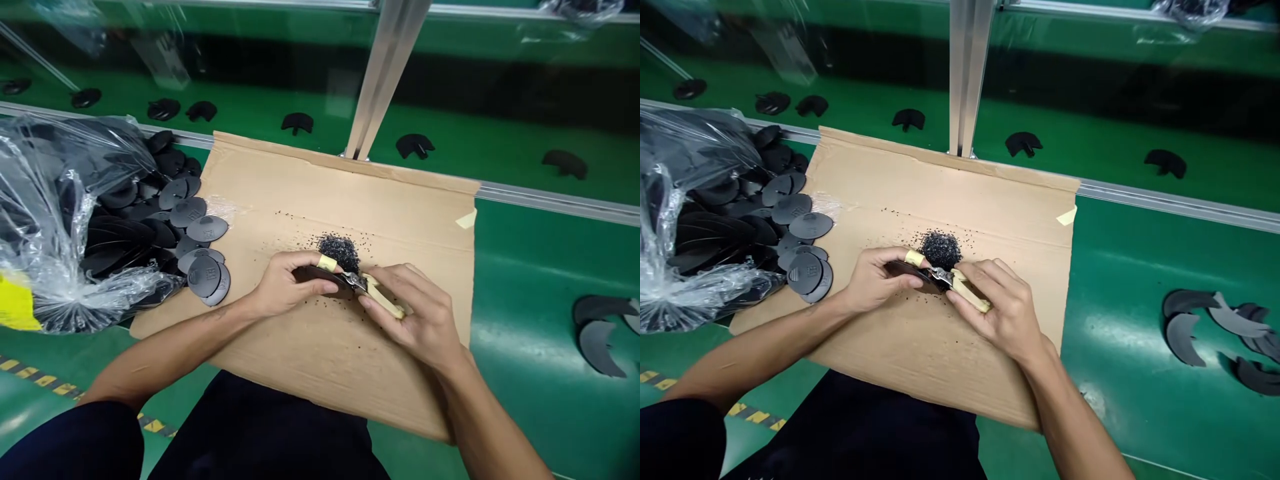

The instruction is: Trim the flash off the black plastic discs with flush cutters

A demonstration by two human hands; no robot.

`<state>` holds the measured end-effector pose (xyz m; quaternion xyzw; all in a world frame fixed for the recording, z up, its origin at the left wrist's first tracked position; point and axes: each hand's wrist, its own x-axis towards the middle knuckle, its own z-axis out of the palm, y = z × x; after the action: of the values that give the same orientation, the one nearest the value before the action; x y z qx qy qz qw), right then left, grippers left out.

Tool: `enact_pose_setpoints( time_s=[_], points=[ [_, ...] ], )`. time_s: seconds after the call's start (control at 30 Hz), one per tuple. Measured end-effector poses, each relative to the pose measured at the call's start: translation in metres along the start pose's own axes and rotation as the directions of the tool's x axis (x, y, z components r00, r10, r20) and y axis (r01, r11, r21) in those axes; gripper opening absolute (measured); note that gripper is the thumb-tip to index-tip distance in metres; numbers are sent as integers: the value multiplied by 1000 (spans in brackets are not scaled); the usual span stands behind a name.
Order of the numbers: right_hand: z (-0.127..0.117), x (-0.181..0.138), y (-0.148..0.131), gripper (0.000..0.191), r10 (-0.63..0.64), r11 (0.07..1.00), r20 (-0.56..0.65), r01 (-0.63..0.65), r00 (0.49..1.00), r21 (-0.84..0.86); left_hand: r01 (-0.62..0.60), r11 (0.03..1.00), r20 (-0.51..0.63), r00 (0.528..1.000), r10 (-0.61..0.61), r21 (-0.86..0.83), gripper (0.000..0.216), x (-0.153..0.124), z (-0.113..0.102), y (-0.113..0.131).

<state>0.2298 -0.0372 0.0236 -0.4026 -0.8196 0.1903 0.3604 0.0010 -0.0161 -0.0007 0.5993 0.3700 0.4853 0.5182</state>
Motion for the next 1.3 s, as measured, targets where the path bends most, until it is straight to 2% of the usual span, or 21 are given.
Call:
enact_pose_setpoints(
  time_s=[0.13,0.27,0.37,0.5,0.6,0.67,0.77,0.87,0.93,1.0,1.07,1.13,1.2,1.27,1.3],
  points=[
    [-1,-1,0,35,-8,1000,14,8,1000,-21,-8,1000,-3,1000,8,6,26,-1,0,-1],
    [0,-4,-2,31,-26,997,12,27,1000,-73,40,999,3,999,-40,30,33,-2,1,-1],
    [0,-5,-4,28,2,997,5,-2,1000,-83,29,998,13,999,-30,60,34,-2,1,0],
    [1,-4,-2,25,22,994,6,-22,1000,-111,-150,975,96,986,136,162,28,2,-2,3],
    [1,-2,1,27,14,989,29,-9,999,-148,-334,892,226,935,273,304,23,5,-6,4],
    [0,-1,2,27,36,991,32,-32,999,-127,-416,824,259,905,337,384,21,7,-9,5],
    [-1,0,-1,28,133,991,23,-133,991,-28,-405,804,185,914,360,436,20,7,-10,6],
    [1,1,-7,29,228,967,19,-229,973,115,-327,874,56,942,330,359,21,1,-6,6],
    [4,1,-12,27,235,954,1,-231,972,191,-299,916,22,952,304,267,24,-3,-2,5],
    [7,-1,-14,20,187,963,-41,-175,982,204,-331,915,60,943,326,230,28,-5,1,4],
    [9,-3,-15,16,63,993,-92,-53,994,107,-425,851,146,905,400,308,29,-6,1,3],
    [10,-5,-15,17,-100,994,-109,94,989,-59,-523,712,257,852,457,468,22,-5,0,3],
    [10,-5,-15,20,-208,968,-74,195,975,-156,-566,560,370,822,432,605,19,-4,-2,4],
    [9,-4,-15,20,-211,976,-46,208,976,-71,-566,480,436,823,363,670,21,-4,-4,5],
    [7,-3,-15,20,-178,984,-44,179,983,19,-557,479,440,830,343,678,23,-4,-4,5]
  ],
)
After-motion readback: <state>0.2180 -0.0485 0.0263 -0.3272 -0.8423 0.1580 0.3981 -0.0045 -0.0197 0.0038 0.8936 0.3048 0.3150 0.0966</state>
